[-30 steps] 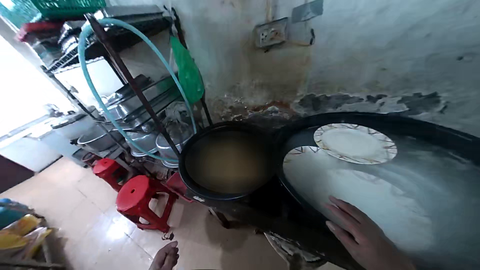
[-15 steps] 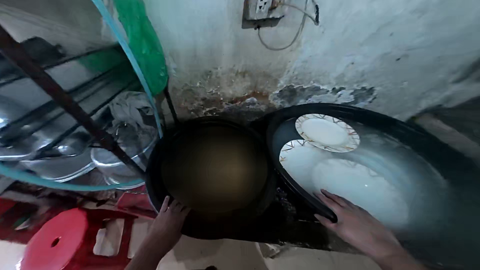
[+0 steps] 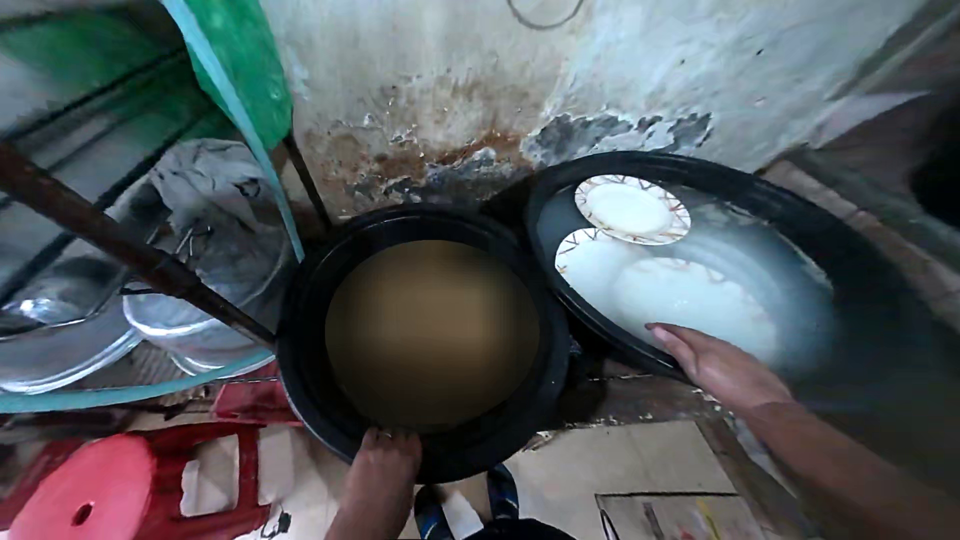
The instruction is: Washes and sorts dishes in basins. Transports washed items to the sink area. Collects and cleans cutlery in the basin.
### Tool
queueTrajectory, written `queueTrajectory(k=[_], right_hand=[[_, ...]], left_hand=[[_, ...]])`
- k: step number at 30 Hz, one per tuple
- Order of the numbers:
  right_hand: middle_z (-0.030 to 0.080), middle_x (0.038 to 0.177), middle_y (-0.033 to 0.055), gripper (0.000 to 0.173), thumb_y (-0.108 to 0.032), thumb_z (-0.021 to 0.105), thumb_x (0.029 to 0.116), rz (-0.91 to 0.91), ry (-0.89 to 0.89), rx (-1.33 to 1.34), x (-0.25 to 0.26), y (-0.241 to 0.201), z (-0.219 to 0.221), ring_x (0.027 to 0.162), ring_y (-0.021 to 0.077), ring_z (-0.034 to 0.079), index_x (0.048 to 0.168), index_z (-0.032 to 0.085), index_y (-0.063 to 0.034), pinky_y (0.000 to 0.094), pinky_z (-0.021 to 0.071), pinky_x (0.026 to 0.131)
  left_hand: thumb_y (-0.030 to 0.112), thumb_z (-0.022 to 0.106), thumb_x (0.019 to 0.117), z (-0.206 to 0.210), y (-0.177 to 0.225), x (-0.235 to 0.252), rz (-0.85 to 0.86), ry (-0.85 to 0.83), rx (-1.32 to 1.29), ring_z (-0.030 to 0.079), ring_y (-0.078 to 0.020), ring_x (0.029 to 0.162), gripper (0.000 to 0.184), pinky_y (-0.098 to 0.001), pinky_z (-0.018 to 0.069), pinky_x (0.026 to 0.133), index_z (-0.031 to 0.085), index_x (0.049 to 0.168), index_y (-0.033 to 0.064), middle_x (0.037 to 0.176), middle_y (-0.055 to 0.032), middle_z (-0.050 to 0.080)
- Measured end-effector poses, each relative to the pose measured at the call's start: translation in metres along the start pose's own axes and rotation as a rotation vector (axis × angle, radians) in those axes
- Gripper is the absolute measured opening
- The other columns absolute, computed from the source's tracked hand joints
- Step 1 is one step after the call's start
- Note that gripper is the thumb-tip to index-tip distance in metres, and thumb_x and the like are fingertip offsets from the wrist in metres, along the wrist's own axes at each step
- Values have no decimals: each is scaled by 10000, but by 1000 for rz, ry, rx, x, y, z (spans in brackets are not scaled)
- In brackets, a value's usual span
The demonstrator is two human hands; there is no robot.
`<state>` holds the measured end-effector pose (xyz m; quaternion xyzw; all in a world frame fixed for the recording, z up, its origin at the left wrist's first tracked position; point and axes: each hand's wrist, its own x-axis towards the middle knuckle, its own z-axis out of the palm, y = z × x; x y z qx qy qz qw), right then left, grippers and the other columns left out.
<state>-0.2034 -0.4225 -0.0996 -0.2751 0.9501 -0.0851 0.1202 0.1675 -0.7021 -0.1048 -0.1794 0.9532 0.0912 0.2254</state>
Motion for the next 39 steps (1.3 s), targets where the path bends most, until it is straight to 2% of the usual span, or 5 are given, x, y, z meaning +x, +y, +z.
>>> queueTrajectory(k=[9,15,22,30,39], right_hand=[[649,1358,185,482,-436,371,1101,14,-59,19,3,5,0,1257,446,602,1417,622,-172,704,421,1040],[664,1338,171,552,-511,312,1090,-51,-54,40,5,15,6,1249,421,615,1403,630,-185,691,434,1033],[650,1358,185,662,-571,235,1065,-73,-113,45,7,16,2,1250,443,609,1419,617,-164,686,437,1026],[661,1349,171,560,-472,303,1096,-79,-127,18,7,6,-4,1255,415,618,1390,639,-132,643,447,1052],[659,1360,154,616,-504,241,1087,-114,-130,26,8,9,2,1266,415,611,1376,648,-145,650,441,1054]], left_hand=[[-35,673,868,10,21,-15,57,24,-15,700,-370,1057,279,-529,534,951,696,1146,-20,1101,-206,721],[599,467,1032,-40,-3,21,133,-319,-272,658,-394,1164,634,-601,489,1023,704,1217,40,1188,-213,706],[627,483,1014,-68,-69,186,-306,-14,-376,121,-389,1572,691,-709,164,1194,420,1579,235,1714,-106,167],[691,517,966,-50,-68,292,-436,75,-446,71,-433,1569,815,-769,110,1164,326,1621,246,1719,-138,115],[492,537,1036,-31,-37,244,-349,-128,-229,11,-449,1568,721,-739,192,1167,244,1645,240,1716,-186,40]])
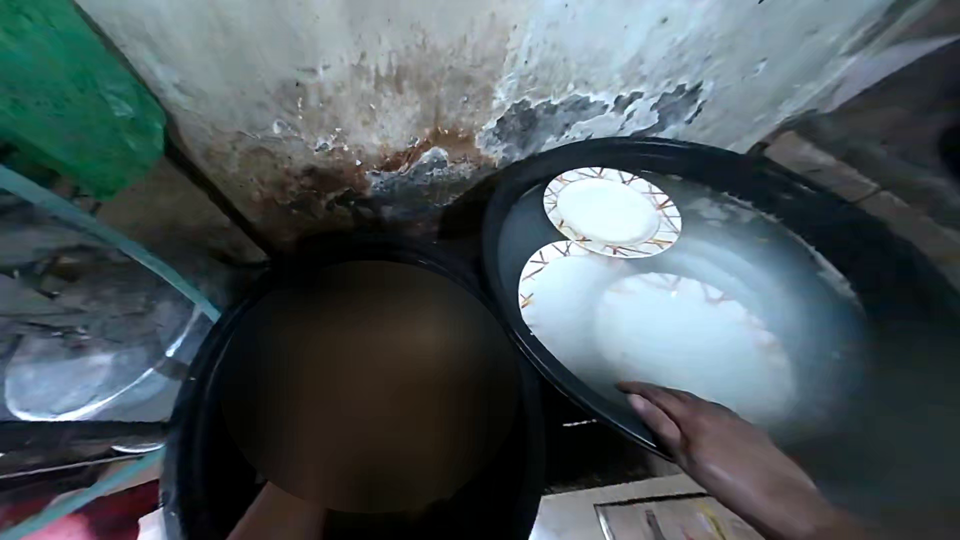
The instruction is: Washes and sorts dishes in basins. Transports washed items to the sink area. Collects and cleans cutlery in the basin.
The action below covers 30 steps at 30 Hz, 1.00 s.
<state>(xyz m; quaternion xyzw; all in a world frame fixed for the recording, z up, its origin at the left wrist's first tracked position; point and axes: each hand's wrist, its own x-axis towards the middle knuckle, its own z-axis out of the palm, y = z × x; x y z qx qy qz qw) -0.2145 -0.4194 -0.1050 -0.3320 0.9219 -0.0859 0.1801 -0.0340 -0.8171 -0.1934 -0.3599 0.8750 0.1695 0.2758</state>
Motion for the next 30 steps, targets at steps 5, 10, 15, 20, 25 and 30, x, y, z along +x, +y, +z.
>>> queueTrajectory(k=[5,10,15,20,25,30], right_hand=[[658,1366,142,617,-476,222,1084,-40,19,20,1,3,4,1274,409,607,1363,654,-136,653,438,1051],[664,1355,149,610,-449,217,1086,-96,46,37,0,5,7,1262,409,616,1341,665,-123,659,447,1033],[670,1348,141,625,-471,213,1085,-97,86,21,0,8,10,1245,409,627,1329,677,-130,662,453,1021],[685,1325,131,626,-475,237,1076,-69,127,-35,0,8,11,1229,392,642,1289,705,-118,638,464,1031],[699,1300,99,541,-455,316,1075,-34,143,-54,-1,10,11,1216,355,654,1302,701,-151,609,471,1051],[709,1269,117,474,-420,386,1071,-4,170,-51,0,10,14,1184,380,664,1287,710,-150,635,471,1033]], left_hand=[[618,557,980,28,2,-50,41,-95,48,-12,-459,1567,792,-748,178,1168,315,1623,223,1722,-167,-5],[573,584,990,15,6,-79,103,-306,-23,216,-440,1536,717,-648,355,1148,343,1609,303,1726,-131,45],[438,480,1080,-63,23,-35,94,-151,-27,548,-398,1331,499,-609,401,1120,590,1424,92,1413,-210,592],[459,443,1087,-62,16,53,-59,150,-224,331,-444,1485,583,-651,286,1177,469,1527,79,1600,-227,376],[268,418,1112,-20,39,67,292,191,-121,355,-382,1492,427,-593,284,1198,533,1480,85,1586,-170,431],[463,551,1041,-1,55,38,373,125,-73,417,-310,1458,476,-553,346,1179,621,1412,173,1533,-70,517]])
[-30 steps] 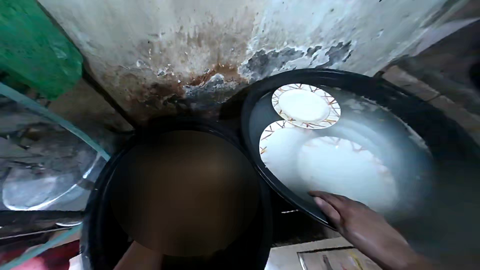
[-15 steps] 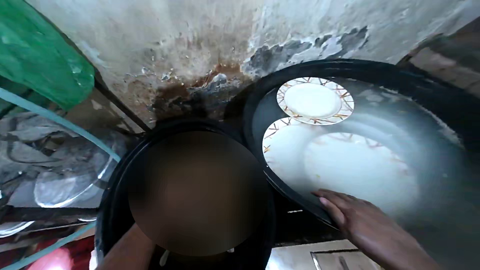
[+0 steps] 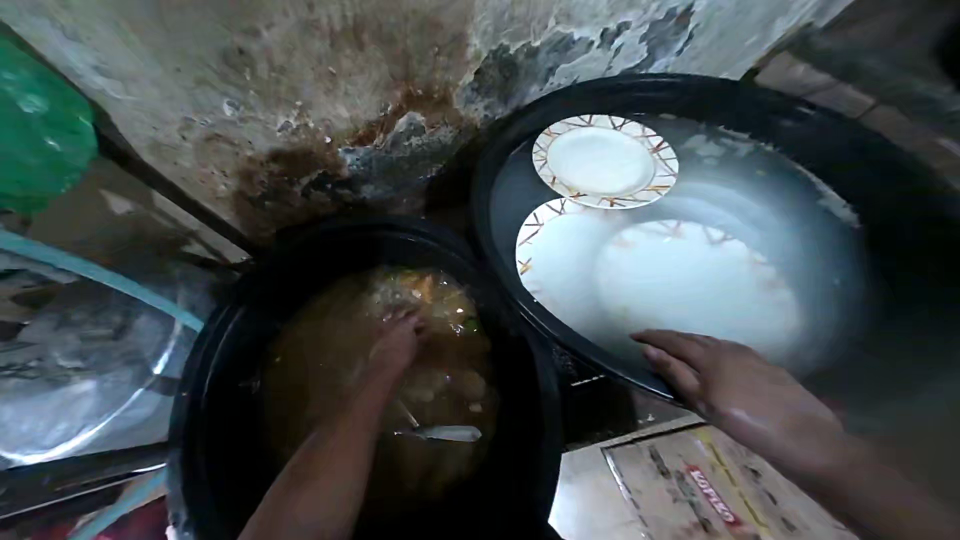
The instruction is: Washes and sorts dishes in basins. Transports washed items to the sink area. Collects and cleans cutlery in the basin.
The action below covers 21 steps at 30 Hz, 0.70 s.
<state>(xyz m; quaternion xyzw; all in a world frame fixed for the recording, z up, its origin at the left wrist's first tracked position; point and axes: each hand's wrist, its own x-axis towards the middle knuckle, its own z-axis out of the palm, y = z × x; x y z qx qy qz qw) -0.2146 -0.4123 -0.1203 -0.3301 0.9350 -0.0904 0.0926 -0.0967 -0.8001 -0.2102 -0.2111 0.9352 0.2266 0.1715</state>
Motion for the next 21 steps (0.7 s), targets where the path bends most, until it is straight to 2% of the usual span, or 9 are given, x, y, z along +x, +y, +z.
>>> queueTrajectory(k=[5,6,9,10,13,16,18,20,21], right_hand=[[717,1230,148,328,-290,514,1066,27,-2,44,0,-5,-2,1124,423,678,1272,716,-134,676,491,966],[715,1233,147,326,-284,512,1068,33,-8,39,0,-5,-2,1115,423,680,1277,715,-137,675,499,951],[701,1269,144,352,-300,476,1084,64,-36,39,0,-6,-2,1140,419,671,1309,699,-147,678,496,951],[699,1272,143,357,-306,466,1087,71,-40,36,-1,-6,-1,1142,415,670,1312,696,-150,677,498,949],[700,1262,154,345,-298,484,1086,109,-54,29,-1,-10,-5,1131,424,672,1320,692,-155,693,494,933],[694,1264,171,340,-290,497,1083,163,-97,25,-2,-15,-11,1123,442,668,1337,681,-158,696,490,932],[686,1280,174,341,-278,499,1084,187,-124,24,-2,-20,-16,1140,449,660,1355,668,-159,694,486,942],[689,1276,170,332,-263,500,1084,170,-113,15,-2,-19,-17,1136,446,663,1347,671,-155,687,493,937],[686,1283,169,333,-265,497,1086,167,-110,16,-3,-18,-16,1145,445,660,1349,669,-155,687,490,940]], left_hand=[[496,581,1010,9,6,-38,-14,-188,33,316,-272,1518,563,-621,242,1203,526,1500,224,1612,-11,416],[501,587,1007,8,8,-47,-14,-214,35,317,-272,1519,592,-625,247,1199,486,1529,241,1620,-12,404],[496,586,1012,-5,15,-70,4,-296,-9,438,-323,1448,711,-591,394,1136,297,1626,286,1638,-71,370],[481,603,1007,-8,14,-75,18,-331,-65,461,-333,1429,743,-576,407,1135,264,1637,281,1638,-97,363],[406,616,1026,-29,3,-78,16,-390,-317,480,-312,1416,701,-533,382,1162,297,1628,243,1602,-123,418],[373,520,1080,-57,-32,-62,-126,-144,-305,538,-326,1364,494,-544,412,1131,482,1533,180,1498,-134,547],[371,478,1093,-64,-74,-47,-239,92,-124,466,-363,1421,452,-587,369,1153,547,1483,153,1528,-141,512],[390,471,1088,-59,-112,-40,-367,181,-121,331,-423,1489,504,-661,305,1153,507,1509,114,1614,-168,384],[407,459,1091,-52,-123,-40,-417,177,-150,304,-432,1503,540,-650,284,1175,466,1535,98,1635,-182,342]])
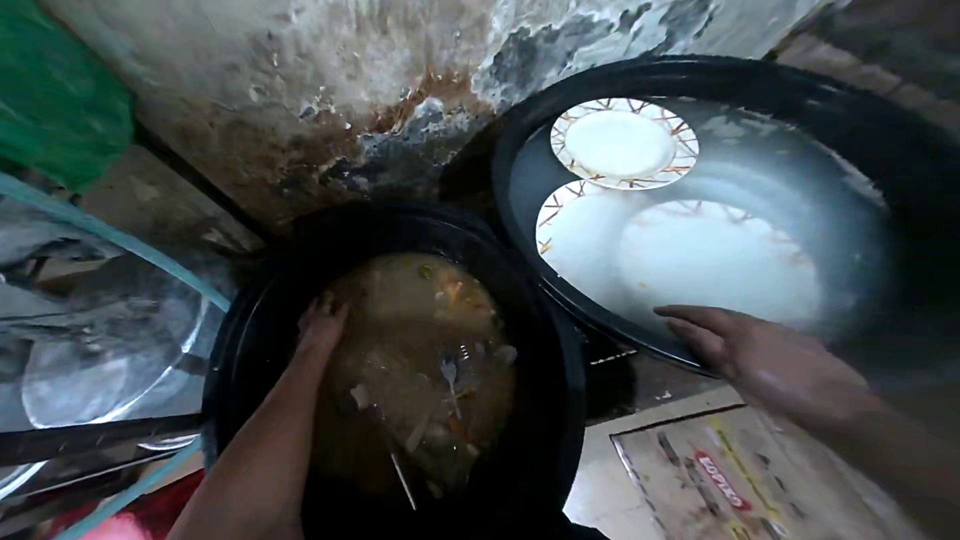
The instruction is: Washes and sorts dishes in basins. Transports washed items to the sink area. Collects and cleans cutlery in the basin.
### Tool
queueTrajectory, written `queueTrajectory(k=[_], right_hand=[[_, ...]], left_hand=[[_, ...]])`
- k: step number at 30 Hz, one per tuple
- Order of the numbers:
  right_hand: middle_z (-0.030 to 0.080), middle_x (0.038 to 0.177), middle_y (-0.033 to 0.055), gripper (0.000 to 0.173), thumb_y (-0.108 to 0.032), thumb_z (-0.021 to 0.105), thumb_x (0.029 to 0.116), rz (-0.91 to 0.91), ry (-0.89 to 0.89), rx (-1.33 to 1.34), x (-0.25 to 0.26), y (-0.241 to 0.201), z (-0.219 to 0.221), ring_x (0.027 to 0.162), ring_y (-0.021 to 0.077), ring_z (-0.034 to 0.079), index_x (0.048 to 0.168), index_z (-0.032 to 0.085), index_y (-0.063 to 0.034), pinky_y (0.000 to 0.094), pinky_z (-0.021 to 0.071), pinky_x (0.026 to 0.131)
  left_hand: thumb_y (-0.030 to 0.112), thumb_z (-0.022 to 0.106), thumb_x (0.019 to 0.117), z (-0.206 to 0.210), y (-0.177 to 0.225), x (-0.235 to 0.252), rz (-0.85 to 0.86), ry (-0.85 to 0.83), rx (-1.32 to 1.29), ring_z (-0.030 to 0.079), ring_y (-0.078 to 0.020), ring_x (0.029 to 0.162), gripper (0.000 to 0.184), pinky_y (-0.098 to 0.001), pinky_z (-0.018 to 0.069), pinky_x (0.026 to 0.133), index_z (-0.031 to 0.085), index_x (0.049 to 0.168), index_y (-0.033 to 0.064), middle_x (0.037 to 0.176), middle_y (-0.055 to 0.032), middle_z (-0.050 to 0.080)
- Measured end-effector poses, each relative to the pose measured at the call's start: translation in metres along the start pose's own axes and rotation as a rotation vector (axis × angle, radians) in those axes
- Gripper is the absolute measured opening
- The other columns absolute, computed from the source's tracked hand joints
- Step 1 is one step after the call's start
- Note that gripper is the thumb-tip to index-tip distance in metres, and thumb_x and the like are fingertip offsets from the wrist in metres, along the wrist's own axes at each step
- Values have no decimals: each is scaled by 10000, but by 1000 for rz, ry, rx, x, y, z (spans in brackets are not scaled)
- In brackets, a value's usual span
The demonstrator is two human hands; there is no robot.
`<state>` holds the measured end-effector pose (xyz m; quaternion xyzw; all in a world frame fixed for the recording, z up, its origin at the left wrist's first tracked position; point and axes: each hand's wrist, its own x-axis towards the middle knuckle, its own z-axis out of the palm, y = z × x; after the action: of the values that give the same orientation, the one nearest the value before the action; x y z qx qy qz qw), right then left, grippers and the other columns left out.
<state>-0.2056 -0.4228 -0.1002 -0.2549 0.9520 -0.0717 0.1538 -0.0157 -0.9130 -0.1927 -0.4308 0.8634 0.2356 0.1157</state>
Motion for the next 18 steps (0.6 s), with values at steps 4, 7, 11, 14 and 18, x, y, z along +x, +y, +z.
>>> queueTrajectory(k=[4,7,11,14,18], right_hand=[[682,1294,169,359,-313,485,1088,38,-15,7,1,-3,-1,1149,448,657,1370,658,-173,692,487,936],[691,1289,139,356,-344,493,1081,7,15,-9,3,3,3,1146,414,669,1355,671,-200,676,504,930],[690,1294,144,352,-326,495,1081,-11,17,2,3,3,3,1153,415,666,1352,674,-190,681,501,933],[690,1294,142,368,-353,475,1086,16,19,11,1,-1,-1,1154,411,665,1353,673,-195,677,499,933],[676,1321,150,384,-359,458,1093,11,17,16,2,-2,-2,1189,411,650,1363,664,-180,668,488,965]], left_hand=[[453,406,1099,17,5,-23,42,-159,30,236,-452,1522,565,-625,223,1211,507,1500,68,1660,-192,283],[329,406,1119,15,31,-46,199,-377,110,376,-388,1474,474,-586,282,1195,502,1505,72,1573,-186,442],[414,444,1094,6,64,-65,215,-319,232,421,-305,1457,468,-564,330,1180,546,1489,184,1551,-80,496],[388,529,1067,25,88,-74,305,-279,196,567,-321,1316,397,-538,444,1104,670,1325,122,1399,-135,612],[383,634,1016,67,110,-81,264,-502,152,578,-374,1288,482,-565,450,1081,602,1378,66,1368,-204,613]])
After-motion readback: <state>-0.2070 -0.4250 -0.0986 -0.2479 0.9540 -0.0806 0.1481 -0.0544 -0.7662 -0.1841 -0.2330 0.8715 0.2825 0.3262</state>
